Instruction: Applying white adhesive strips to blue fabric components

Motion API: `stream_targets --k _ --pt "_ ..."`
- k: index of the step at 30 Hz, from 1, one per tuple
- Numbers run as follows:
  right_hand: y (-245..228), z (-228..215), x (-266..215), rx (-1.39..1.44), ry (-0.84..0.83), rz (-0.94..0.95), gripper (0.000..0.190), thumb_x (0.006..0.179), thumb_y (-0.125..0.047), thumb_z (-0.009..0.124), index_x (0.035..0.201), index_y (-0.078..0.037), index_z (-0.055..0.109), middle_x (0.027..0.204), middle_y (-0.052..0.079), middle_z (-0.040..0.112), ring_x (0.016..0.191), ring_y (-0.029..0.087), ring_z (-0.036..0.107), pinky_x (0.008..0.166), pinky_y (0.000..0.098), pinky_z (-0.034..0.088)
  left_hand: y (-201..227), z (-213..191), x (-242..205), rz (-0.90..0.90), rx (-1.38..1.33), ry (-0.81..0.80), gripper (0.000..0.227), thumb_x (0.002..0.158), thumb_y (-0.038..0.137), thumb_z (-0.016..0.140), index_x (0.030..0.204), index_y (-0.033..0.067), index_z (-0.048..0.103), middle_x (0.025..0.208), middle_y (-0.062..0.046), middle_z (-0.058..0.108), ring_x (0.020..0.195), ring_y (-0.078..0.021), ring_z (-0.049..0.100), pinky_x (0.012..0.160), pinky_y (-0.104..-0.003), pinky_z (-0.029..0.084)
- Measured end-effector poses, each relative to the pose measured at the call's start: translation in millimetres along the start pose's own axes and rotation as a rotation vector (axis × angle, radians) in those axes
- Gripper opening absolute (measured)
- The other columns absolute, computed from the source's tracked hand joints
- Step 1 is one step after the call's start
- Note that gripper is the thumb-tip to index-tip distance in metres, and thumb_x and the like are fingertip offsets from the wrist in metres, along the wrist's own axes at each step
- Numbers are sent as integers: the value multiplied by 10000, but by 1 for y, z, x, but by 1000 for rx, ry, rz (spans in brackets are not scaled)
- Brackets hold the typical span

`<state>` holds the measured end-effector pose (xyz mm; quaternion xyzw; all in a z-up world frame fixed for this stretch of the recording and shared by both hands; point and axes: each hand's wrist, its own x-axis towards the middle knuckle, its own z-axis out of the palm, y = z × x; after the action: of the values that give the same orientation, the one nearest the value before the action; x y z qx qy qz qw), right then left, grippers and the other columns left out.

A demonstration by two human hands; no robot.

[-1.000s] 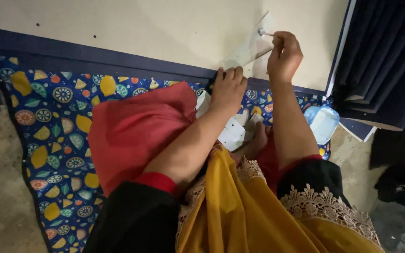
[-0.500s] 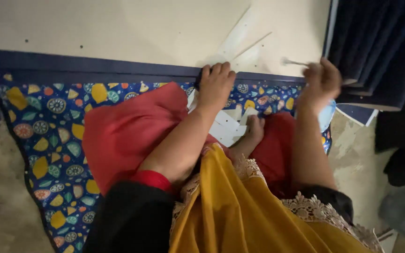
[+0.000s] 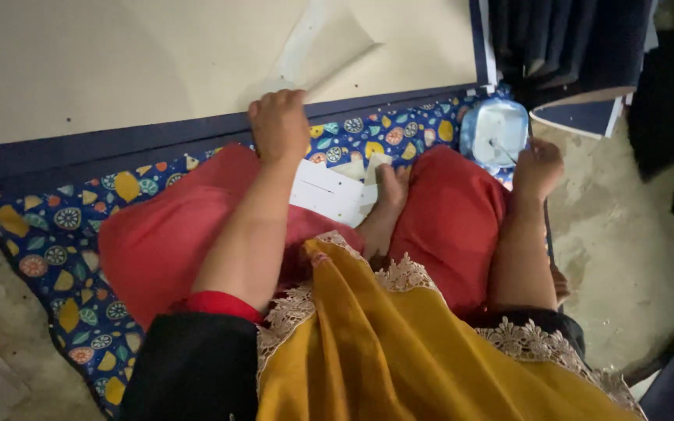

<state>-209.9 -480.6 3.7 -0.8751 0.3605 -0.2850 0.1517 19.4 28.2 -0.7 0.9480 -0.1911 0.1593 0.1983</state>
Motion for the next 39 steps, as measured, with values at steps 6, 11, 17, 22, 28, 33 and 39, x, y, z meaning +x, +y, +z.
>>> stream_targets --k 6,11,17,22,28,33,39 --pt "-157 -4 1 456 -41 -341 299 857 179 677 1085 4 762 1076 234 724 1041 405 721 822 428 615 -3 -8 9 -114 -139 126 281 846 78 688 1101 185 741 831 -47 700 743 -328 704 665 -494 537" --pt "-294 26 -7 514 -459 -245 207 988 -60 670 1190 -36 710 1214 135 718 1068 245 703 870 338 584 -12 -6 17 -255 -323 4 334 914 23 580 1179 124 756 1008 -91 778 907 -339 711 770 -485 524" --pt "-335 80 -18 652 -700 133 409 1001 -226 652 1376 -72 598 1274 95 688 1159 211 663 965 323 586 -10 -12 23 -345 -560 -27 305 995 144 504 1169 139 754 1128 -94 768 1038 -319 710 897 -434 538" --pt "-333 88 -18 644 -754 268 292 978 -141 675 1263 -79 684 1001 28 644 899 155 681 769 264 703 -3 -12 23 -281 -692 -44 287 1011 140 510 1181 112 739 1150 -90 760 1071 -288 708 944 -397 540" --pt "-313 74 -11 999 -698 163 45 1002 -123 716 1040 -143 730 1003 15 697 971 169 672 815 321 682 11 -18 29 -667 -1191 -244 289 1006 276 615 1268 180 689 1143 -42 750 829 -192 814 691 -270 607" --pt "-333 49 -31 1195 -698 -165 100 1010 -88 745 1042 -182 731 1122 66 727 1083 217 713 899 343 659 21 -57 47 -1067 -1694 -203 941 841 350 764 1591 137 237 1560 -282 437 1315 -419 632 1135 -488 515" --pt "-372 35 -80 1156 -648 -380 211 981 -9 755 1097 -184 741 1227 98 695 1211 228 659 1081 338 564 50 -46 28 -774 -2077 -367 772 856 305 829 1479 57 446 1408 -232 627 1298 -352 640 1159 -467 507"
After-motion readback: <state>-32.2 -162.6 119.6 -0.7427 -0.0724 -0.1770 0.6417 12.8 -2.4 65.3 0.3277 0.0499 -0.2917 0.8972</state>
